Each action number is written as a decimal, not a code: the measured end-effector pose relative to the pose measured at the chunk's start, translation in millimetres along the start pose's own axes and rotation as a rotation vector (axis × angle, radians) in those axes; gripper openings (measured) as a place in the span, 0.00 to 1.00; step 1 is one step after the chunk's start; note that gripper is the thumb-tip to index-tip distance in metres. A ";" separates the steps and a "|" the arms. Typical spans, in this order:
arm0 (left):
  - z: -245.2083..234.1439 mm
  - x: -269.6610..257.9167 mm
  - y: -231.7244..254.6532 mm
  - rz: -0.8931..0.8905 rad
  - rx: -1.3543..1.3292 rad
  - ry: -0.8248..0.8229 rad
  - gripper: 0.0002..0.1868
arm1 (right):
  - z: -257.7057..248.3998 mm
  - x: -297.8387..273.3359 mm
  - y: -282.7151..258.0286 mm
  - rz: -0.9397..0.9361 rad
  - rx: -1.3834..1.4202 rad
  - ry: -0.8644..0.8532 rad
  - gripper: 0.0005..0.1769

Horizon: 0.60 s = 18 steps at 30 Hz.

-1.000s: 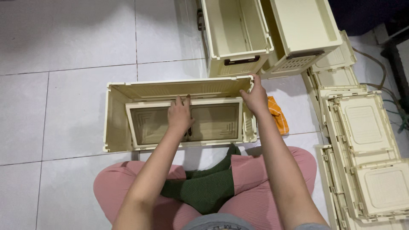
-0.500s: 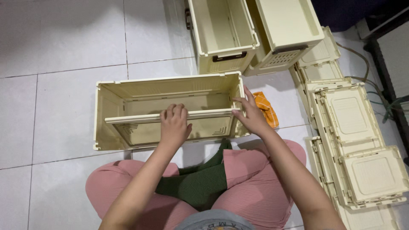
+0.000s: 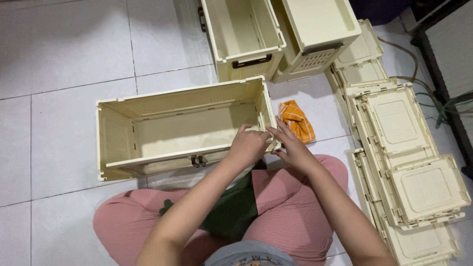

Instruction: The person assembles a beige foldable storage box by unfolding its sides and securing the lid. They then wipe the interior and exterior surfaces with an orange cloth.

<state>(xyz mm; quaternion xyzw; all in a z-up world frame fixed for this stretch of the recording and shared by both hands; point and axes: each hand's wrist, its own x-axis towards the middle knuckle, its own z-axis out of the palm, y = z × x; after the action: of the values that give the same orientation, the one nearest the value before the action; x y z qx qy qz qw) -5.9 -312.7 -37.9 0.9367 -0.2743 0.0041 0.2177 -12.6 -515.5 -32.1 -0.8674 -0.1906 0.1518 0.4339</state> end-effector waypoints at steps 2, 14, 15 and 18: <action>4.0 1.7 -3.8 0.019 -0.035 0.003 0.12 | 4.3 4.5 3.5 -0.037 -0.038 0.027 0.46; -19.2 -5.4 -31.0 0.001 -0.116 -0.083 0.13 | 24.6 33.2 1.9 -0.077 0.036 0.067 0.26; -20.6 -6.2 -31.4 -0.003 -0.119 -0.098 0.13 | 25.2 33.9 -0.4 -0.086 0.018 0.075 0.26; -22.0 -8.2 -31.6 -0.005 -0.110 -0.129 0.12 | 26.5 33.8 -7.1 -0.097 -0.039 0.101 0.27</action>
<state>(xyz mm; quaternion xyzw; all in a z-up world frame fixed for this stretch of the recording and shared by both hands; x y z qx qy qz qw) 6.0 -275.7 -31.8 0.9223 -0.2853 -0.0719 0.2506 4.3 -477.6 -44.9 -0.8720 -0.2131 0.0832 0.4328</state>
